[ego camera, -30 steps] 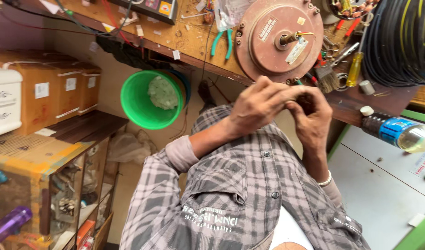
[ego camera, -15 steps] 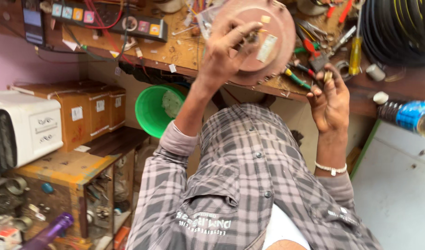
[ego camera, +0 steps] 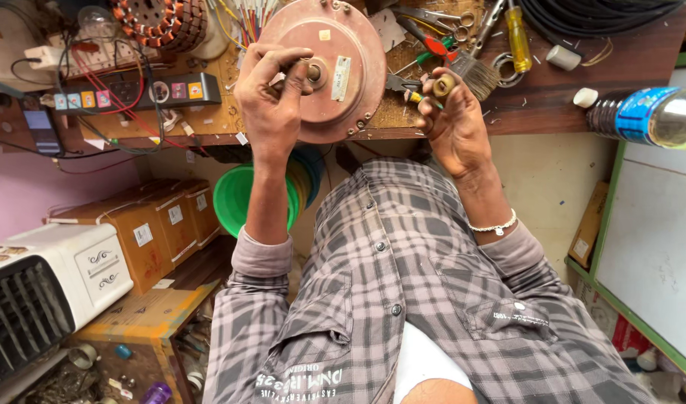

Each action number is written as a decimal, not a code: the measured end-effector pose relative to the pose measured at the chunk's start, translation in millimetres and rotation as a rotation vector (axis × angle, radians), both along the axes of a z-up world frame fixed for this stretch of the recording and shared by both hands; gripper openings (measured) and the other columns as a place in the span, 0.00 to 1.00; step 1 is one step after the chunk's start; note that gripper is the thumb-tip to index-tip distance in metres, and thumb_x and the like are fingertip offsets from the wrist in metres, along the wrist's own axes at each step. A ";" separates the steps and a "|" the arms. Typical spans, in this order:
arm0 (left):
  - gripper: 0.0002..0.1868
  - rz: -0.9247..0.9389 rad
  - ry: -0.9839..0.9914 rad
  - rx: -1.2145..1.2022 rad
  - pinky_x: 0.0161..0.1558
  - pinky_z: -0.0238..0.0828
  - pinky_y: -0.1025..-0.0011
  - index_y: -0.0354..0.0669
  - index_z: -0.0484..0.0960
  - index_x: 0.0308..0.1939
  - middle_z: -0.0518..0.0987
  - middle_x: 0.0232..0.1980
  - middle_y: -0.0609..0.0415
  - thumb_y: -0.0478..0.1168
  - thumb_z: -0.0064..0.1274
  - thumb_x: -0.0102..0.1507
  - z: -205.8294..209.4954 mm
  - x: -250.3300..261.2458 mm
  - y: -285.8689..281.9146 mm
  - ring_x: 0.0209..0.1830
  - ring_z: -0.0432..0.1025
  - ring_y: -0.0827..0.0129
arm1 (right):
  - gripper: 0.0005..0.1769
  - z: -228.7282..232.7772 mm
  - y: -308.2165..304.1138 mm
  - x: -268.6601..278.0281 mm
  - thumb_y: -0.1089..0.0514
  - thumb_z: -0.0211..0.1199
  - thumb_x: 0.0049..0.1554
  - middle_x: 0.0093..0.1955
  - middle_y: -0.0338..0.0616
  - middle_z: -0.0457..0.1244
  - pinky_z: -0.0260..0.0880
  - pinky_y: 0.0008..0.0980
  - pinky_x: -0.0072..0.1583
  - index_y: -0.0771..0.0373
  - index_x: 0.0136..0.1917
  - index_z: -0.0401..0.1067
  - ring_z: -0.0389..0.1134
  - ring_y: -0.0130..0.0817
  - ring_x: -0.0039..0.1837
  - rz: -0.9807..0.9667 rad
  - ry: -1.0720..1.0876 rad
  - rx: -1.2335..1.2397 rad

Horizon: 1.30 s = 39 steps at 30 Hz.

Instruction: The person repairs a circular electrical component by using a screwdriver to loosen screws, a brush to clean the surface, and pliers to adjust wires. They also use a small tool to scrape a ceramic insulator and reassemble the component.

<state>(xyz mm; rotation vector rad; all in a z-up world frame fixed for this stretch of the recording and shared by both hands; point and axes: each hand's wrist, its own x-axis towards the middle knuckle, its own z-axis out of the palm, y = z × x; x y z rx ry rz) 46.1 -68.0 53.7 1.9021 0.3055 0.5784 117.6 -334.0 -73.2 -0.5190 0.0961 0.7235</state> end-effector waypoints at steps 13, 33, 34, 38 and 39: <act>0.06 0.041 -0.031 0.314 0.35 0.71 0.75 0.40 0.88 0.45 0.78 0.44 0.56 0.30 0.67 0.64 -0.6 -0.5 -0.5 0.39 0.74 0.74 | 0.24 39.3 14.2 4.9 0.74 0.68 0.63 0.62 0.48 0.66 0.74 0.34 0.68 0.70 0.70 0.67 0.71 0.36 0.63 0.009 -0.633 -0.546; 0.20 -0.262 0.161 -0.519 0.41 0.75 0.76 0.41 0.79 0.64 0.83 0.49 0.54 0.27 0.53 0.68 -16.7 -19.4 -84.9 0.42 0.75 0.73 | 0.11 4.7 -5.7 54.6 0.66 0.63 0.67 0.56 0.45 0.71 0.74 0.34 0.59 0.63 0.62 0.77 0.73 0.34 0.55 0.056 -0.956 -0.973; 0.19 -0.274 0.212 -0.781 0.38 0.75 0.77 0.39 0.77 0.67 0.82 0.49 0.53 0.29 0.51 0.71 -20.0 -18.7 -85.7 0.41 0.74 0.75 | 0.10 -9.0 -8.3 65.8 0.64 0.63 0.65 0.57 0.45 0.71 0.73 0.37 0.60 0.62 0.60 0.77 0.73 0.36 0.56 0.038 -0.978 -1.141; 0.24 -0.280 0.157 -0.996 0.38 0.76 0.78 0.41 0.69 0.75 0.78 0.52 0.53 0.37 0.49 0.73 -32.8 -20.8 -90.3 0.44 0.75 0.73 | 0.28 -63.0 -17.6 87.2 0.61 0.74 0.55 0.63 0.54 0.64 0.62 0.55 0.61 0.63 0.67 0.71 0.61 0.56 0.63 0.163 -1.360 -1.575; 0.26 -0.310 0.148 -1.086 0.38 0.76 0.78 0.41 0.66 0.77 0.76 0.54 0.53 0.39 0.49 0.74 -33.3 -22.9 -88.9 0.46 0.75 0.73 | 0.34 -74.6 -18.9 90.0 0.60 0.75 0.52 0.63 0.56 0.63 0.60 0.58 0.58 0.64 0.69 0.69 0.59 0.58 0.62 0.236 -1.357 -1.664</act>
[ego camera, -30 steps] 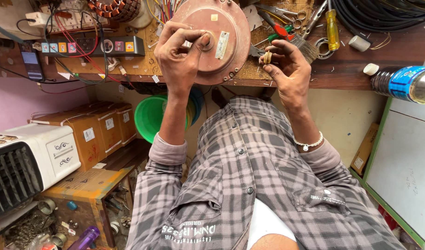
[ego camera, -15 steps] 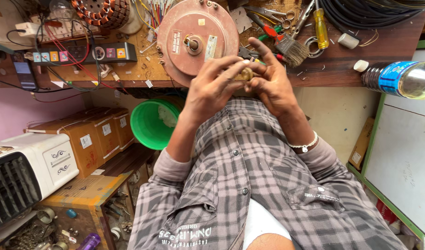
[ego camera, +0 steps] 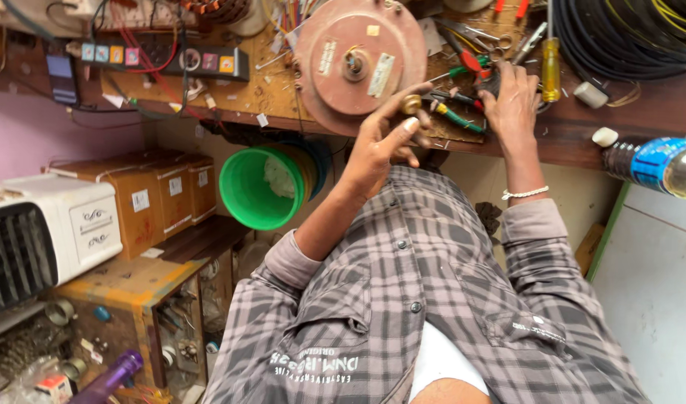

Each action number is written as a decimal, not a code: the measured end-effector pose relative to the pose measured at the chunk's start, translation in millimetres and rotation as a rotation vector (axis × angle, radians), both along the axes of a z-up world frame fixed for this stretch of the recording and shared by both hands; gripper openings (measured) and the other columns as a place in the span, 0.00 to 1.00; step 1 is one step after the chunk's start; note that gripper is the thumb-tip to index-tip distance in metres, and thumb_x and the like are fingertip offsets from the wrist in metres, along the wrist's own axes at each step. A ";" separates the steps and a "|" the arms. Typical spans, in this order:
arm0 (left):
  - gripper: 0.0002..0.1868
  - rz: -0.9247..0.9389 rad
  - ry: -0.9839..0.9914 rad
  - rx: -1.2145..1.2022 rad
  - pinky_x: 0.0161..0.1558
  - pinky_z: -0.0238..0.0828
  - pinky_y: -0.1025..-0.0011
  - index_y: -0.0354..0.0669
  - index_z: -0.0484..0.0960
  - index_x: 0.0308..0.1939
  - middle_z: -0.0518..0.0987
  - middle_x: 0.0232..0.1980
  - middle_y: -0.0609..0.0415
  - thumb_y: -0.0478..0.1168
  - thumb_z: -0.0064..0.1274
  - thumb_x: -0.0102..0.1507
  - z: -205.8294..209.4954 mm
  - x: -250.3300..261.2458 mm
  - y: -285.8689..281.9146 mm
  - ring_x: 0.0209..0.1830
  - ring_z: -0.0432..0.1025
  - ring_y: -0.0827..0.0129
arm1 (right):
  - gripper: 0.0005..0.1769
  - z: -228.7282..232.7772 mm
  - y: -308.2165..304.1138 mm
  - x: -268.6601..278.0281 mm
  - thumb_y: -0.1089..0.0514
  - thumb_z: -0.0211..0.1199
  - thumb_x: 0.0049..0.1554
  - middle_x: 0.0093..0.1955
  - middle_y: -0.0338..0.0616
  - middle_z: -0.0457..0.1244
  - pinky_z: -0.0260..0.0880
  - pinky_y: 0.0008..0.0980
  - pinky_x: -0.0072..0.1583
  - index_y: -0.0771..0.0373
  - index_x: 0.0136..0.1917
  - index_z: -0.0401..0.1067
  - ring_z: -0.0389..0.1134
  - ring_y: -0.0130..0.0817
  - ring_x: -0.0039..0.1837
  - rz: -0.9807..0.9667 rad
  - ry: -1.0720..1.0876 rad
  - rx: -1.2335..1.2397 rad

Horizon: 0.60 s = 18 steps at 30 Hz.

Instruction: The person repairs a circular electrical component by using a screwdriver to loosen screws, a brush to clean the surface, and pliers to adjust wires. They also use a small tool to scrape a ceramic insulator and reassemble the component.

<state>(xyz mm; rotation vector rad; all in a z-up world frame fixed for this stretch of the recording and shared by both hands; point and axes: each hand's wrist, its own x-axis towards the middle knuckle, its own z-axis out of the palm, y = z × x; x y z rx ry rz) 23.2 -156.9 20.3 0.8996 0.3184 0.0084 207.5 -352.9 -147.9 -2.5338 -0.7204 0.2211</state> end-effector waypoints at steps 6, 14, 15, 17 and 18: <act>0.28 -0.084 -0.046 -0.407 0.33 0.77 0.77 0.39 0.64 0.74 0.76 0.59 0.46 0.48 0.47 0.75 4.1 -6.3 0.6 0.53 0.79 0.63 | 0.37 -46.1 -14.6 12.2 0.66 0.72 0.56 0.65 0.54 0.62 0.60 0.55 0.63 0.61 0.76 0.66 0.60 0.55 0.65 0.127 -0.048 -0.028; 0.21 -0.172 -0.010 0.025 0.27 0.73 0.81 0.35 0.74 0.66 0.82 0.58 0.48 0.35 0.55 0.69 -20.0 -2.3 5.2 0.44 0.83 0.64 | 0.21 77.5 -13.7 -36.6 0.66 0.71 0.60 0.54 0.39 0.67 0.69 0.28 0.53 0.53 0.62 0.67 0.68 0.30 0.54 -0.250 0.795 1.298; 0.21 -0.183 0.009 0.076 0.27 0.73 0.81 0.35 0.75 0.65 0.83 0.57 0.48 0.34 0.55 0.68 -26.7 -0.9 3.7 0.43 0.83 0.66 | 0.21 102.2 -19.0 -48.3 0.65 0.70 0.59 0.51 0.37 0.67 0.68 0.24 0.48 0.51 0.61 0.67 0.68 0.28 0.51 -0.260 0.942 1.429; 0.20 -0.212 0.020 0.187 0.27 0.74 0.81 0.35 0.78 0.63 0.84 0.55 0.50 0.34 0.56 0.67 -39.2 3.1 0.7 0.45 0.82 0.69 | 0.12 144.8 -35.8 -75.9 0.65 0.62 0.60 0.50 0.34 0.67 0.72 0.26 0.54 0.58 0.57 0.68 0.70 0.27 0.51 -0.128 0.521 1.112; 0.19 -0.229 0.011 0.246 0.27 0.74 0.81 0.36 0.79 0.63 0.84 0.54 0.50 0.33 0.57 0.67 -45.1 5.5 -1.6 0.47 0.82 0.71 | 0.08 156.6 -36.1 -81.1 0.65 0.58 0.61 0.50 0.33 0.67 0.75 0.27 0.57 0.61 0.55 0.68 0.71 0.26 0.52 -0.073 0.313 0.946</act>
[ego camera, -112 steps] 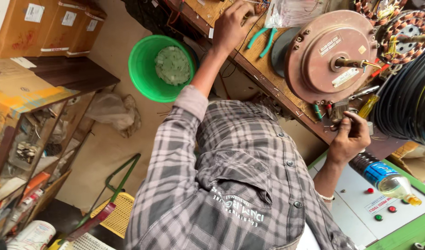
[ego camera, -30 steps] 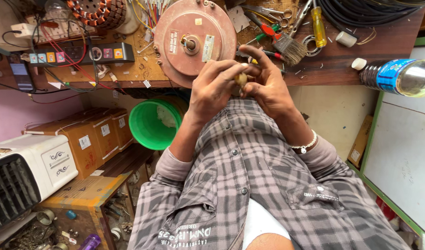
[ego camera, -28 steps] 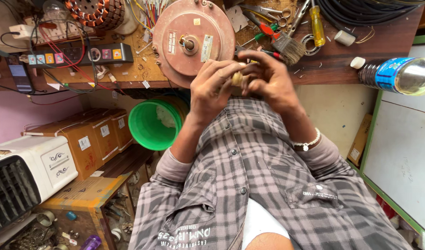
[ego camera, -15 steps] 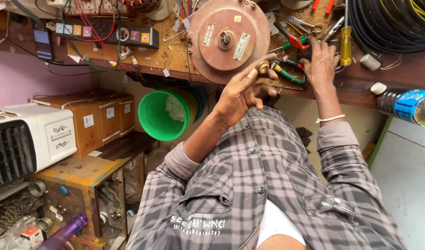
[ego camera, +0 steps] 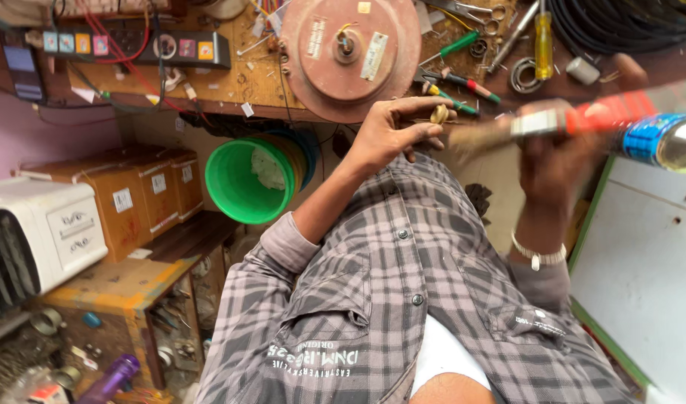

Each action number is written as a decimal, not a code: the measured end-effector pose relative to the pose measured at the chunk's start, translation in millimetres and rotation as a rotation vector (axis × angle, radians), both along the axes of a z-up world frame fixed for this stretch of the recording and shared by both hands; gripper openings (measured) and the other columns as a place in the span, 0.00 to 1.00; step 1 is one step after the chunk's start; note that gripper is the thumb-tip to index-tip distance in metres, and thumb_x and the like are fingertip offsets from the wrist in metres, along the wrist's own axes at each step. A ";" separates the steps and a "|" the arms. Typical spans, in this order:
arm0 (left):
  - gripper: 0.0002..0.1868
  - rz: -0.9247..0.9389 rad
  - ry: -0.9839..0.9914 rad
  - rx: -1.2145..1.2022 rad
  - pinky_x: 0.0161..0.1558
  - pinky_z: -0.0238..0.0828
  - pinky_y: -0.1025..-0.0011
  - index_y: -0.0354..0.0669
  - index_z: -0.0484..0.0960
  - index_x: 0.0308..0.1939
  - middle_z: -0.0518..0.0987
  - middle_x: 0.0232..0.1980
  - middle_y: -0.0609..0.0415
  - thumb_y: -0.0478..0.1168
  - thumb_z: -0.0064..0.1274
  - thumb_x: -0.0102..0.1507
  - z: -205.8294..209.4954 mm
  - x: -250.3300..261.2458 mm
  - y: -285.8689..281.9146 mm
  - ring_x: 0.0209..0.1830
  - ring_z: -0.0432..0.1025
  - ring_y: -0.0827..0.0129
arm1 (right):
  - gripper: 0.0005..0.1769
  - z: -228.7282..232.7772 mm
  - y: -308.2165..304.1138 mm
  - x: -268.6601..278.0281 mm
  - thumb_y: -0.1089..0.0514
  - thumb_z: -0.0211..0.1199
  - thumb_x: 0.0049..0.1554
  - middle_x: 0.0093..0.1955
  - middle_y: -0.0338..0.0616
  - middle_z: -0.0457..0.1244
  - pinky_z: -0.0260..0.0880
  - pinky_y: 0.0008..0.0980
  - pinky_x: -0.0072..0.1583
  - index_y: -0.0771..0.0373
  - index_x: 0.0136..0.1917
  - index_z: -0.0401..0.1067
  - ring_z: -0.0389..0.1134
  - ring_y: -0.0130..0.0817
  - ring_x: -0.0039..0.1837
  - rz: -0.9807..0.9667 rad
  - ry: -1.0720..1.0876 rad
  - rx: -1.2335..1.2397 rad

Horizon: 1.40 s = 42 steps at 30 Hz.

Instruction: The person repairs a circular electrical component by using a screwdriver to loosen screws, a brush to clean the surface, and pliers to adjust wires. They also use a small tool to scrape a ceramic insulator and reassemble the component.

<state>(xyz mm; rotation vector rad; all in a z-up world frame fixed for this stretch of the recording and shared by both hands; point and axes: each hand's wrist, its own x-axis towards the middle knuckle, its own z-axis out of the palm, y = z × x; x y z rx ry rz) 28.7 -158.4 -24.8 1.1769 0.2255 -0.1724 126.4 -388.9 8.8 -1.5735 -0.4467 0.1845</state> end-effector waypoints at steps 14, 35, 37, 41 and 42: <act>0.21 -0.247 0.053 0.006 0.32 0.77 0.79 0.37 0.78 0.65 0.84 0.57 0.52 0.33 0.59 0.67 0.3 1.8 -13.4 0.50 0.81 0.74 | 0.13 26.1 -11.5 -50.8 0.70 0.67 0.67 0.59 0.55 0.69 0.71 0.36 0.60 0.66 0.61 0.67 0.72 0.41 0.59 -0.253 -0.417 -0.291; 0.22 -0.060 -0.103 -0.292 0.28 0.72 0.78 0.41 0.74 0.65 0.81 0.60 0.48 0.35 0.60 0.68 1.4 -37.0 -6.7 0.43 0.84 0.64 | 0.11 -52.6 -20.7 56.7 0.68 0.65 0.69 0.57 0.54 0.69 0.74 0.37 0.59 0.68 0.64 0.72 0.73 0.47 0.57 0.063 -0.289 -0.436; 0.23 -0.008 -0.104 -0.221 0.30 0.71 0.78 0.39 0.75 0.65 0.79 0.53 0.50 0.33 0.63 0.67 1.2 -42.8 -13.4 0.45 0.82 0.67 | 0.10 -33.6 -6.0 26.3 0.64 0.68 0.69 0.57 0.52 0.68 0.76 0.32 0.58 0.66 0.62 0.72 0.73 0.40 0.58 0.322 -0.199 -0.192; 0.22 0.133 -0.098 -0.281 0.30 0.72 0.79 0.37 0.78 0.62 0.82 0.51 0.52 0.33 0.64 0.65 -2.2 -41.9 -29.4 0.44 0.80 0.72 | 0.19 -10.9 17.0 -12.6 0.59 0.77 0.56 0.55 0.52 0.69 0.74 0.36 0.58 0.67 0.57 0.75 0.73 0.43 0.59 0.437 -0.469 -0.149; 0.21 0.145 -0.083 -0.277 0.30 0.73 0.79 0.36 0.78 0.61 0.83 0.51 0.52 0.33 0.64 0.65 -2.8 -43.1 -32.0 0.44 0.80 0.72 | 0.16 -9.7 20.8 -20.3 0.61 0.76 0.57 0.54 0.51 0.69 0.75 0.35 0.57 0.66 0.56 0.76 0.73 0.42 0.57 0.393 -0.438 -0.126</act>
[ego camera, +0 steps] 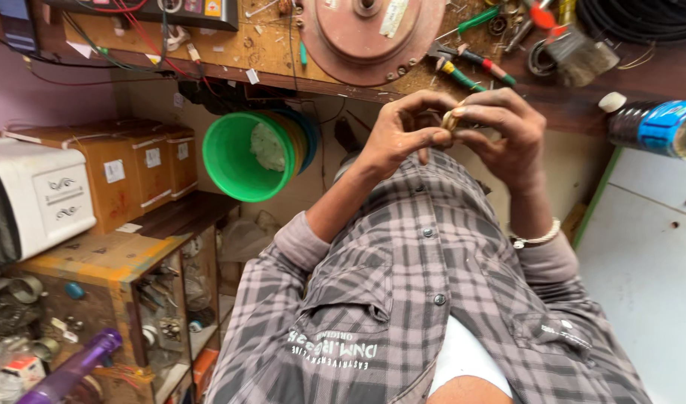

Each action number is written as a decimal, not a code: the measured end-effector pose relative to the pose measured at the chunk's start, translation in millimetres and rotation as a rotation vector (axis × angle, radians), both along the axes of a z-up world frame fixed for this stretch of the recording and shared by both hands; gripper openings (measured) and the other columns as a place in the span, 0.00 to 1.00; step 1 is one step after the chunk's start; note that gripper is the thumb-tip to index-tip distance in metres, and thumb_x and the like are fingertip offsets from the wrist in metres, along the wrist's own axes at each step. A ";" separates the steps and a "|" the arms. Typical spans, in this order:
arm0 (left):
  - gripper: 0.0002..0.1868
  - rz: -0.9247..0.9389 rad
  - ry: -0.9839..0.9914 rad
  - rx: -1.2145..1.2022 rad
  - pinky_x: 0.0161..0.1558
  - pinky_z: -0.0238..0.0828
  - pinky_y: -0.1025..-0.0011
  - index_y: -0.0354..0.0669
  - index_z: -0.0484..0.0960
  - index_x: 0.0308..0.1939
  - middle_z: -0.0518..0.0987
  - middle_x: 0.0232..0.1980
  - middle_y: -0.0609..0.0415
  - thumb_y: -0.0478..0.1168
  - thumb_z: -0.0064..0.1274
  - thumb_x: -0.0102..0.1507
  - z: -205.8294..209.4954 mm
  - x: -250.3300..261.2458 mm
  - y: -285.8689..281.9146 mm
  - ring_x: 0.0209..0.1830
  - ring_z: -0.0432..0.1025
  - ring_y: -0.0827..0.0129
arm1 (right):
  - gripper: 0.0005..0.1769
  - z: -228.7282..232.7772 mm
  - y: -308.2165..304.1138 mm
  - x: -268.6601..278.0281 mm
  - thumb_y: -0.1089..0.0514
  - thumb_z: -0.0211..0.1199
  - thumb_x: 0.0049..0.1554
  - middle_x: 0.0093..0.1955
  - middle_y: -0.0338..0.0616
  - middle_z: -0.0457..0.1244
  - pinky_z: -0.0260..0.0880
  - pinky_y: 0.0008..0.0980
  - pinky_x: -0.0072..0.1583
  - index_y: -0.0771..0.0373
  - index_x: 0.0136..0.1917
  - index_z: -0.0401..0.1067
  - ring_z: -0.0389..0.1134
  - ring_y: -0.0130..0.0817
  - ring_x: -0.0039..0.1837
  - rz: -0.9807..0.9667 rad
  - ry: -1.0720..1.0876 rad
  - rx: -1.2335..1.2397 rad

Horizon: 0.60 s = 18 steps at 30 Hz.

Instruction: The person repairs a circular electrical component by using a screwdriver to loosen screws, a brush to clean the surface, and pliers to adjust wires. They also use a small tool to scrape a ceramic insulator and reassemble the component.

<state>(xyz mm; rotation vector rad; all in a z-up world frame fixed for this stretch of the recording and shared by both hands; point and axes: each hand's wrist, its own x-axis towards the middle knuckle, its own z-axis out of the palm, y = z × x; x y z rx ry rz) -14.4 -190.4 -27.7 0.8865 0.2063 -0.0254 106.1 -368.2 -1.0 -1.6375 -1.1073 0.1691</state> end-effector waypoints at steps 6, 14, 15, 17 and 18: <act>0.21 0.069 0.065 0.044 0.31 0.73 0.79 0.35 0.80 0.59 0.83 0.48 0.55 0.32 0.67 0.63 -1.3 -3.5 -12.4 0.41 0.77 0.77 | 0.16 -1.0 -1.2 -3.4 0.68 0.73 0.57 0.55 0.49 0.67 0.75 0.36 0.59 0.65 0.57 0.72 0.72 0.42 0.58 -0.013 0.064 -0.025; 0.21 0.060 0.148 0.093 0.31 0.75 0.80 0.36 0.78 0.60 0.83 0.48 0.57 0.29 0.63 0.63 -6.2 -5.5 -16.8 0.42 0.78 0.78 | 0.17 -3.7 -7.9 12.7 0.71 0.72 0.55 0.55 0.49 0.63 0.74 0.38 0.55 0.64 0.53 0.69 0.70 0.43 0.56 0.216 -0.011 -0.224; 0.21 0.061 0.153 0.075 0.30 0.75 0.80 0.36 0.78 0.60 0.84 0.47 0.55 0.29 0.62 0.63 -7.2 -6.4 -13.9 0.42 0.79 0.77 | 0.16 -5.5 -7.8 12.8 0.71 0.72 0.56 0.56 0.50 0.64 0.73 0.37 0.54 0.64 0.53 0.70 0.70 0.44 0.55 0.236 -0.041 -0.251; 0.21 0.059 0.139 0.083 0.31 0.74 0.80 0.37 0.78 0.61 0.85 0.48 0.54 0.29 0.62 0.64 -6.8 -7.6 -9.3 0.43 0.79 0.77 | 0.16 -9.8 -6.2 10.7 0.68 0.74 0.55 0.56 0.50 0.64 0.73 0.37 0.55 0.64 0.53 0.70 0.70 0.43 0.55 0.231 -0.038 -0.192; 0.21 0.063 0.116 0.111 0.31 0.74 0.81 0.37 0.78 0.61 0.85 0.49 0.54 0.29 0.62 0.65 -5.4 -5.8 -6.9 0.44 0.79 0.77 | 0.17 -11.4 -4.4 11.2 0.65 0.75 0.55 0.55 0.49 0.64 0.74 0.37 0.57 0.63 0.53 0.69 0.70 0.42 0.56 0.213 -0.012 -0.106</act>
